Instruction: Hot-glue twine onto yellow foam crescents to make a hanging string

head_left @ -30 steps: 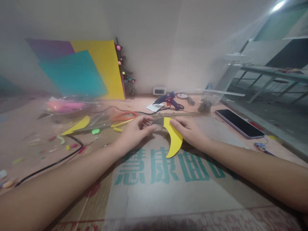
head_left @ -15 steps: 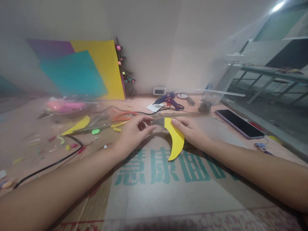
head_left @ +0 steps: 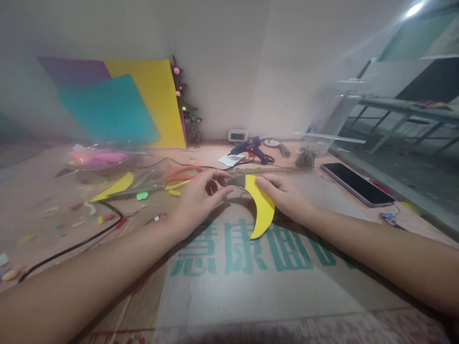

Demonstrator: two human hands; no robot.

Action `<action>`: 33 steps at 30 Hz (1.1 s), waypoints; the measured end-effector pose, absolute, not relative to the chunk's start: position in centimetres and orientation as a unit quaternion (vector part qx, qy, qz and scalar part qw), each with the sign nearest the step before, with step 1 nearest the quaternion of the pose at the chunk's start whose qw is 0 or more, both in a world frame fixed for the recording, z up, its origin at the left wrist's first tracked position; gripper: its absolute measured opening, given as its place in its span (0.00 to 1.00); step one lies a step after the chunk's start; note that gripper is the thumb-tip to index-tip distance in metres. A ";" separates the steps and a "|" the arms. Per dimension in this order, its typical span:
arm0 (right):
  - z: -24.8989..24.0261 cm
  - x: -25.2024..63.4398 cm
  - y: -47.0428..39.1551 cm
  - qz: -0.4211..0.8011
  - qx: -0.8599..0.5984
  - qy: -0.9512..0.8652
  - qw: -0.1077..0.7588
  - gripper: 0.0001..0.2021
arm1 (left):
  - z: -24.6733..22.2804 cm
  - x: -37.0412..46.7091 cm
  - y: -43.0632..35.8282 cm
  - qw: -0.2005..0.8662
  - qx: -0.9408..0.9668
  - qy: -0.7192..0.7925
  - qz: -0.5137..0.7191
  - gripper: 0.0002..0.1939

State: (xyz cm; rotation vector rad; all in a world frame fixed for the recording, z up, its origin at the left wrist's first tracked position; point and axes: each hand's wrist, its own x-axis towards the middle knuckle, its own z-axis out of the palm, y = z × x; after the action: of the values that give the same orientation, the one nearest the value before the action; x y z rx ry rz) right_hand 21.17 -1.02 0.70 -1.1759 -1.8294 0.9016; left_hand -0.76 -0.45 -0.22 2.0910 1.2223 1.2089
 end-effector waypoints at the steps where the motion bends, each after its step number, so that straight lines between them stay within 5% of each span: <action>1: 0.7 21.2 -1.0 0.355 -0.462 -0.717 0.382 0.18 | -0.3 -0.8 -0.4 0.214 0.754 0.443 0.435 0.12; 12: 0.6 21.3 -1.0 0.332 -0.459 -0.737 0.367 0.17 | 0.1 -0.9 -0.6 0.209 0.747 0.457 0.436 0.08; 27: 0.8 21.2 -1.0 0.209 -0.429 -0.821 0.313 0.18 | 0.1 -0.8 -0.4 0.254 0.784 0.431 0.367 0.14; 33: 0.5 21.3 -0.9 0.215 -0.431 -0.790 0.379 0.14 | 0.0 -0.8 -0.3 0.267 0.781 0.425 0.371 0.13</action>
State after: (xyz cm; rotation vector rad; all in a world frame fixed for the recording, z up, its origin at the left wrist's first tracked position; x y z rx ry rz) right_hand 21.32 -0.94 0.47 -1.1005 -2.0179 0.5502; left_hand -0.81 -0.34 0.03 2.1082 1.1483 1.0023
